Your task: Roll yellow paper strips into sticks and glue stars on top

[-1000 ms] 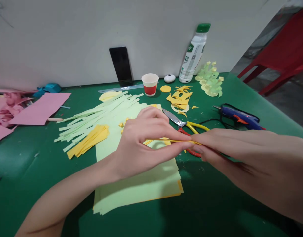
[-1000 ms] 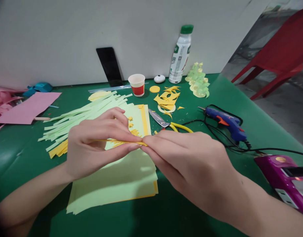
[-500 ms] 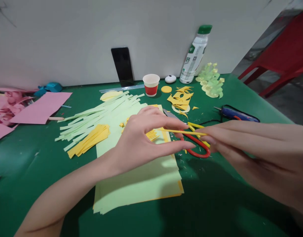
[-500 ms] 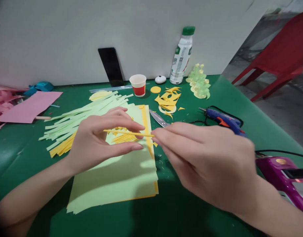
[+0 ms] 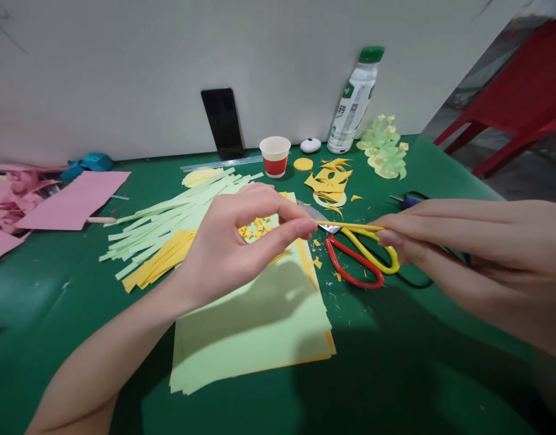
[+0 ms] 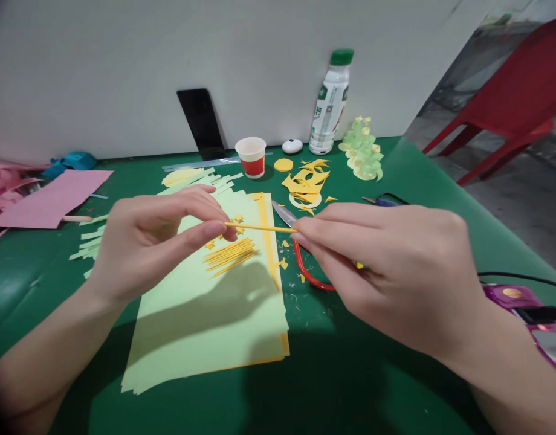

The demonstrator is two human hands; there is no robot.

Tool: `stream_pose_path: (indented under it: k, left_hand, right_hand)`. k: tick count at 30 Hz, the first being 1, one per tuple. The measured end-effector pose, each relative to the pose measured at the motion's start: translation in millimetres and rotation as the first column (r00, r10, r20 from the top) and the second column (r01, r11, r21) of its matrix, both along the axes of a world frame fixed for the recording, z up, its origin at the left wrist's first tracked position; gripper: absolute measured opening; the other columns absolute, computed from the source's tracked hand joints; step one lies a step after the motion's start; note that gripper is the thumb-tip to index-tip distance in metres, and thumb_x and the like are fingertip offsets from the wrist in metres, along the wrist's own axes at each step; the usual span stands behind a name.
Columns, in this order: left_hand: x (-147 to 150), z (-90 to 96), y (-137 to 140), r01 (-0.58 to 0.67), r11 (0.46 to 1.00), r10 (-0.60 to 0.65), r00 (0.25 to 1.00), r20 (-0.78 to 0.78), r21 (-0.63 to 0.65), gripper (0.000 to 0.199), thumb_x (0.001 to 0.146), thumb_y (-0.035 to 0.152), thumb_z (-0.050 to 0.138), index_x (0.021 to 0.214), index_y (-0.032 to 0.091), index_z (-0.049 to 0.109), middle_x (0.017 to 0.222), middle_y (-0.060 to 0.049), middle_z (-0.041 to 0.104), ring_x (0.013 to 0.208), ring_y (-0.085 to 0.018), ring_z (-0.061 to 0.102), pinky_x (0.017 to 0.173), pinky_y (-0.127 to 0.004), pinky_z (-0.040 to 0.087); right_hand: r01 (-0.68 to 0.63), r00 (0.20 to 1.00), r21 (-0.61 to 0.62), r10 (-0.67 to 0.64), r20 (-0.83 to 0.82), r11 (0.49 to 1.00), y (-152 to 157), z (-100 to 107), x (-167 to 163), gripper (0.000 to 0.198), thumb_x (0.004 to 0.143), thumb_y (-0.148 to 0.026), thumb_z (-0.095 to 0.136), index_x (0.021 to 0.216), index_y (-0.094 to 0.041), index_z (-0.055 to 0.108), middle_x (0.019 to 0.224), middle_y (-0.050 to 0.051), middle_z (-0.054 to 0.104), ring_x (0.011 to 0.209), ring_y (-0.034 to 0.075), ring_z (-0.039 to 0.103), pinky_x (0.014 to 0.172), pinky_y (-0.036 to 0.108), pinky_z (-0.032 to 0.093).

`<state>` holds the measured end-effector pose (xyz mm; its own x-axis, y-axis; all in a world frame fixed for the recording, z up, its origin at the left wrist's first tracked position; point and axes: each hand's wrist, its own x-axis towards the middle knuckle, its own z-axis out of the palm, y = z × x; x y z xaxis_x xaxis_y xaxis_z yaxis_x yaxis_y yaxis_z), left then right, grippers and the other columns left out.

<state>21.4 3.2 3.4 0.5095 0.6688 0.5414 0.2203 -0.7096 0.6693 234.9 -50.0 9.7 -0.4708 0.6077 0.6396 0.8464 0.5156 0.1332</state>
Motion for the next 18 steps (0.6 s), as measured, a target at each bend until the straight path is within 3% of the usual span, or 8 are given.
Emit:
stream_pose_path:
  k: [6, 12, 18]
  left_hand:
    - [-2.9, -0.1, 2.1, -0.056, 0.998, 0.055, 0.998, 0.024, 0.024, 0.004, 0.074, 0.019, 0.068, 0.072, 0.022, 0.07, 0.073, 0.002, 0.072, 0.065, -0.014, 0.063, 0.071, -0.031, 0.047]
    - [-3.9, 0.5, 3.6, -0.039, 0.999, 0.039, 0.997, 0.072, 0.002, 0.009, 0.071, 0.015, 0.07, 0.074, 0.024, 0.07, 0.075, 0.003, 0.073, 0.063, -0.013, 0.06, 0.066, -0.032, 0.048]
    - [-4.0, 0.0, 0.2, -0.052, 0.997, 0.048, 0.996, 0.074, 0.063, 0.01, 0.075, 0.017, 0.068, 0.071, 0.026, 0.066, 0.074, 0.006, 0.071, 0.062, -0.012, 0.058, 0.07, -0.034, 0.047]
  right_hand:
    - [-0.01, 1.0, -0.027, 0.01, 0.006, 1.0, 2.2, 1.1, 3.5, 0.031, 0.088, -0.025, 0.045, 0.073, -0.021, 0.071, 0.073, 0.0, 0.07, 0.062, 0.013, 0.066, 0.043, 0.022, 0.047]
    - [-0.018, 1.0, -0.026, 0.018, -0.007, 0.999, 4.2, 1.6, 7.4, 0.035, 0.089, -0.029, 0.042, 0.073, -0.02, 0.072, 0.071, 0.001, 0.069, 0.059, 0.012, 0.065, 0.041, 0.021, 0.046]
    - [-0.031, 0.999, -0.072, 0.028, -0.045, 0.997, 5.9, -0.2, 9.4, 0.033, 0.088, -0.032, 0.044, 0.073, -0.021, 0.072, 0.071, 0.0, 0.069, 0.06, 0.011, 0.065, 0.046, 0.02, 0.049]
